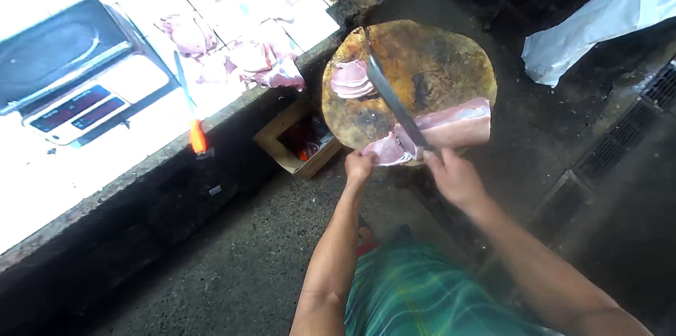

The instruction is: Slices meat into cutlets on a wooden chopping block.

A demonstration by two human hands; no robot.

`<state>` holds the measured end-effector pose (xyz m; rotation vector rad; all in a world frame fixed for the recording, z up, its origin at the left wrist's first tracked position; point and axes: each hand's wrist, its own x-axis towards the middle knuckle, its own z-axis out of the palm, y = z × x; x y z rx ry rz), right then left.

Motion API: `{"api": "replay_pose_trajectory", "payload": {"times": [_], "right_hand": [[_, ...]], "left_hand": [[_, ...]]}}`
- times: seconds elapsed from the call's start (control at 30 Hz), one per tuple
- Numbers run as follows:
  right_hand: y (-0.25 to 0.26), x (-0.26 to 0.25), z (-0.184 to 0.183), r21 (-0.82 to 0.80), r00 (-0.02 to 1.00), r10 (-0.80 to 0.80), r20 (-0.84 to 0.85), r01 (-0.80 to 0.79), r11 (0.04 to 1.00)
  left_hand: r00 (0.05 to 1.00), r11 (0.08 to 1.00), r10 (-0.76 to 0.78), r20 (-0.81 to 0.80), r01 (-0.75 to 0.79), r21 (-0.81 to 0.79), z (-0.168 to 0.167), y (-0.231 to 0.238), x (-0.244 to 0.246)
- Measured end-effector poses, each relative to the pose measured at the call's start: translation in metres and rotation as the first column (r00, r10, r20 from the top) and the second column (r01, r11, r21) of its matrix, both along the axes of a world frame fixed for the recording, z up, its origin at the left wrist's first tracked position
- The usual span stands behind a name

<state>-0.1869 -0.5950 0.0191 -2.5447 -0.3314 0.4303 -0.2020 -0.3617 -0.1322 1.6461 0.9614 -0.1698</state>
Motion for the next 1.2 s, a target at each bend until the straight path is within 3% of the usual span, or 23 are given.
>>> {"api": "replay_pose_trajectory", "payload": {"times": [0.1, 0.2, 0.23, 0.3, 0.33, 0.37, 0.43, 0.5, 0.6, 0.67, 0.77, 0.83, 0.9, 0.93, 0.97, 1.03, 1.1, 1.2], "right_hand": [[0.005, -0.001, 0.026, 0.343, 0.877, -0.026, 0.480, -0.160, 0.926], [0.020, 0.010, 0.016, 0.582, 0.820, -0.113, 0.561, -0.294, 0.759], [0.018, 0.008, -0.008, 0.570, 0.834, -0.117, 0.539, -0.259, 0.780], [-0.001, -0.006, -0.068, 0.265, 0.946, -0.031, 0.323, -0.059, 0.962], [-0.009, -0.008, -0.083, 0.040, 0.999, -0.009, 0.054, 0.007, 0.999], [-0.013, -0.004, -0.088, -0.116, 0.987, -0.028, -0.158, 0.009, 0.993], [-0.012, 0.002, -0.080, -0.221, 0.944, -0.052, -0.326, -0.023, 0.975], [-0.021, -0.002, -0.068, -0.223, 0.936, -0.067, -0.347, -0.013, 0.975], [-0.021, -0.005, -0.051, -0.119, 0.975, -0.040, -0.217, 0.014, 0.993], [-0.016, -0.012, -0.042, 0.055, 1.000, -0.004, -0.023, 0.005, 0.998], [-0.002, -0.012, -0.038, 0.312, 0.935, -0.004, 0.353, -0.114, 0.943], [0.006, -0.007, -0.049, 0.369, 0.894, -0.015, 0.448, -0.169, 0.914], [0.000, -0.011, -0.076, 0.216, 0.961, 0.052, 0.272, -0.114, 0.970], [-0.004, -0.009, -0.084, 0.049, 0.997, 0.075, 0.037, -0.077, 0.996], [-0.006, -0.003, -0.087, -0.090, 0.981, 0.050, -0.186, -0.068, 0.994], [-0.009, 0.010, -0.079, -0.179, 0.910, 0.003, -0.414, -0.084, 0.980], [-0.022, 0.006, -0.075, -0.174, 0.888, -0.003, -0.461, -0.087, 0.981], [-0.037, -0.006, -0.083, -0.173, 0.896, -0.035, -0.443, -0.047, 0.984]], "left_hand": [[1.000, 0.999, 0.029, 0.006, -0.029, -0.023, 0.000, -0.004, 0.001], [0.999, 0.998, 0.049, 0.011, -0.049, -0.038, -0.001, -0.002, 0.002], [0.999, 0.998, 0.050, 0.014, -0.050, -0.044, -0.002, -0.003, 0.001], [0.999, 0.999, 0.033, 0.022, -0.032, -0.026, -0.003, -0.003, -0.002], [0.999, 1.000, 0.024, 0.030, -0.024, 0.003, -0.003, -0.003, -0.002], [0.999, 0.999, 0.020, 0.030, -0.021, 0.041, -0.002, -0.003, -0.002], [0.999, 0.993, 0.033, 0.032, -0.036, 0.112, -0.003, 0.007, -0.003], [0.998, 0.984, 0.056, 0.024, -0.060, 0.166, -0.005, 0.013, -0.005], [0.993, 0.978, 0.089, 0.080, -0.102, 0.183, 0.001, 0.032, 0.005], [0.996, 0.982, 0.049, 0.068, -0.061, 0.179, 0.005, 0.043, 0.011], [0.998, 0.979, -0.045, 0.042, 0.036, 0.202, 0.008, 0.053, 0.019], [0.997, 0.976, -0.071, 0.024, 0.064, 0.209, 0.009, 0.056, 0.023], [0.997, 0.975, -0.074, -0.016, 0.076, 0.211, 0.009, 0.058, 0.021], [0.997, 0.976, -0.068, -0.030, 0.073, 0.206, 0.012, 0.057, 0.020], [0.997, 0.978, -0.063, -0.036, 0.069, 0.196, 0.014, 0.057, 0.019], [0.998, 0.984, -0.064, -0.021, 0.067, 0.163, 0.013, 0.061, 0.015], [0.991, 0.985, -0.098, 0.091, 0.083, 0.154, 0.012, 0.064, 0.003], [0.930, 0.960, -0.247, 0.274, 0.196, 0.200, 0.038, 0.070, 0.000]]}}
